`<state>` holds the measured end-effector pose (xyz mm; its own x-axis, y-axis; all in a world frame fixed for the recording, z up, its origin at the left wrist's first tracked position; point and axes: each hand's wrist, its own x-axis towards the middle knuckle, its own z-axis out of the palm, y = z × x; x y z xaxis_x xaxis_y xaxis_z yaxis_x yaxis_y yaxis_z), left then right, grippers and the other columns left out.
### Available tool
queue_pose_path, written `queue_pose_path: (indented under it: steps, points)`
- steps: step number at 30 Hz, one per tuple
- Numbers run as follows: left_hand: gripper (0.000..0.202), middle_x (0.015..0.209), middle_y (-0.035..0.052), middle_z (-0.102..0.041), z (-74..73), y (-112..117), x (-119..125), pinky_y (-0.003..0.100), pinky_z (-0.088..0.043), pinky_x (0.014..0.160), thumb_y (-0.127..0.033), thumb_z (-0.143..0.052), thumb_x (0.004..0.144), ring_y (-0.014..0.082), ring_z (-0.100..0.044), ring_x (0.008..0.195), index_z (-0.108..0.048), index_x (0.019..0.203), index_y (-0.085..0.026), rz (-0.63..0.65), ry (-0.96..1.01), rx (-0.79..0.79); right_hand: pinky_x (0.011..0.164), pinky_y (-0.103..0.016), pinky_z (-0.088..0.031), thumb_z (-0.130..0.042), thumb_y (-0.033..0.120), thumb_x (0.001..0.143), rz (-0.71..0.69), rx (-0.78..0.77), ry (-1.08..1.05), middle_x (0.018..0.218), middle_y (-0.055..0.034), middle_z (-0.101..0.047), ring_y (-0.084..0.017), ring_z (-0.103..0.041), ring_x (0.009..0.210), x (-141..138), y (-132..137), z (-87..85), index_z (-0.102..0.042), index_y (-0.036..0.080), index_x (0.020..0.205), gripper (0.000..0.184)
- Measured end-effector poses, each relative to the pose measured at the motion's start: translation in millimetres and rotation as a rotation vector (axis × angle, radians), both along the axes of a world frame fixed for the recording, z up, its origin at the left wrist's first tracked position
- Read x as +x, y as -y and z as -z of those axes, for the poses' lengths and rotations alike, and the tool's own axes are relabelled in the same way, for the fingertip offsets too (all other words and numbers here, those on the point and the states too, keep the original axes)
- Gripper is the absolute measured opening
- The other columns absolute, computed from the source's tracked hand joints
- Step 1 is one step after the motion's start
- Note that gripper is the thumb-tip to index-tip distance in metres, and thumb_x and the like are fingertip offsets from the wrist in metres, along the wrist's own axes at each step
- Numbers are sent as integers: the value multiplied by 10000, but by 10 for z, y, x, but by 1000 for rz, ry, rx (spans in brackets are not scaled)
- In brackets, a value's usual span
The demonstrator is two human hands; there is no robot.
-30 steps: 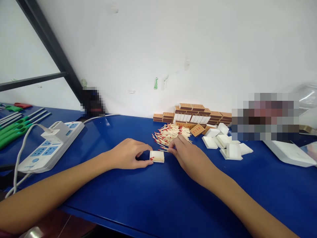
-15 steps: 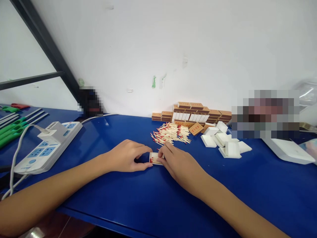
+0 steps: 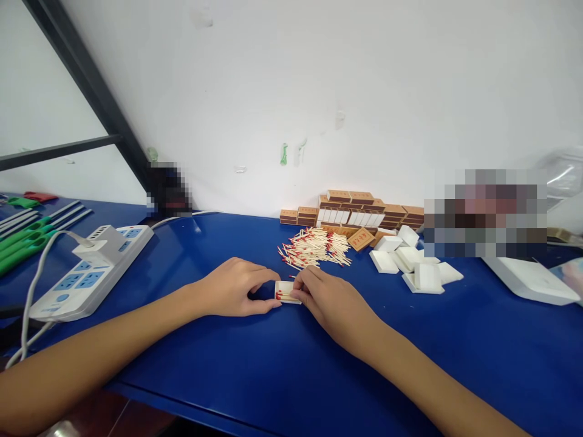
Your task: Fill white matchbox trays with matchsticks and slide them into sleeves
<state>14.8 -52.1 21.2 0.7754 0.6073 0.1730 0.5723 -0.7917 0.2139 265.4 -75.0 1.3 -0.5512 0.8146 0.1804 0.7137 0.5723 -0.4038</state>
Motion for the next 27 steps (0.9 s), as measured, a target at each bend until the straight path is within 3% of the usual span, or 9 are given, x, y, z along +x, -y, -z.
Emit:
queue_pose_path:
  steps: [9,14,21,27]
  points:
    - [310,832,-7,-720,7,-22,-9,266,-349,575,-487,-631,956,136,-641,675,-700,1055,-201,-15,-2,-3,647,-287,-450,-573,239,1012,-22,-53,-106,920,-24,-696,-169,-621,752,28,-12,-73,-666,243,951,111]
    - [273,827,-9,-720,-33,-30,-21,260,-350,579,-450,-640,946,133,-628,659,-703,1040,-201,-23,20,-15,648,-304,-437,-602,275,996,94,22,-153,821,-15,-637,-170,-562,699,65,-184,-40,-659,233,913,109]
    - [246,773,-18,-699,-95,-13,-42,259,-344,570,-435,-679,886,124,-606,633,-720,956,-203,4,39,-27,701,-324,-452,-564,238,1010,78,6,-68,877,-40,-637,-192,-586,777,104,-307,69,-591,219,856,158]
    - [269,767,-20,-689,-67,-41,-51,260,-324,559,-465,-665,911,124,-599,629,-711,965,-206,-20,27,-20,724,-344,-474,-520,221,1027,72,21,17,943,-62,-647,-210,-615,817,147,-255,3,-569,219,893,143]
